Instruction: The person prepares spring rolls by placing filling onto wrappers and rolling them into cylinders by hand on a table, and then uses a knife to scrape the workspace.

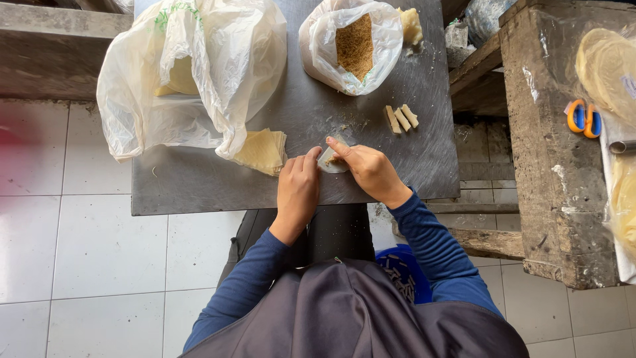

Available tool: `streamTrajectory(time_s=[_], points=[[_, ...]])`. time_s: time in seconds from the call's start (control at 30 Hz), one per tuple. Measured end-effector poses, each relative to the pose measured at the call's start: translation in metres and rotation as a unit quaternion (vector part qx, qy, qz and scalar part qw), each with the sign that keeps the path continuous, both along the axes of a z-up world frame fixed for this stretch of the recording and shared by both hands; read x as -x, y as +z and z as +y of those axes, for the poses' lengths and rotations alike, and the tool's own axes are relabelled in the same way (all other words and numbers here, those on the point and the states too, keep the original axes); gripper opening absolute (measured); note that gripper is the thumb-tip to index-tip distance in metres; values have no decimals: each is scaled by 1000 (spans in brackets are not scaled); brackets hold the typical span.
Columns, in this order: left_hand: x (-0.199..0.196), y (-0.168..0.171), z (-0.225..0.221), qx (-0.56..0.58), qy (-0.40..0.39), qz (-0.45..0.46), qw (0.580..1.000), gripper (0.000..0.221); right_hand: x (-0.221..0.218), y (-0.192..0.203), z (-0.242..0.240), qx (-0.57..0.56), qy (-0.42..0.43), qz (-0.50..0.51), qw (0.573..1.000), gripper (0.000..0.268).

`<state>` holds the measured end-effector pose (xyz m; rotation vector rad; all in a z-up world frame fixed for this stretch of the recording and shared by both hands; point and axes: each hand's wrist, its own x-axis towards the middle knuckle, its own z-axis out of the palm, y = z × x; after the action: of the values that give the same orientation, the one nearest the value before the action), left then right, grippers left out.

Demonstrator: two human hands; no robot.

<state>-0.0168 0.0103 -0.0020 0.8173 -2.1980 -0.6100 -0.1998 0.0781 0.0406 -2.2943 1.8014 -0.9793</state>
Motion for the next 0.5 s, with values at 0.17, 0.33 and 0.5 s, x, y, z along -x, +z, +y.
streamTrajectory(time_s=[0.17, 0.33, 0.5], points=[[4, -2, 4, 39, 36, -53, 997, 40, 1, -2, 3, 8, -38, 0, 999, 52], [7, -3, 7, 64, 48, -81, 993, 43, 1, -3, 6, 9, -60, -47, 997, 41], [8, 0, 9, 65, 32, -36, 997, 46, -1, -5, 11, 20, -72, -69, 995, 38]])
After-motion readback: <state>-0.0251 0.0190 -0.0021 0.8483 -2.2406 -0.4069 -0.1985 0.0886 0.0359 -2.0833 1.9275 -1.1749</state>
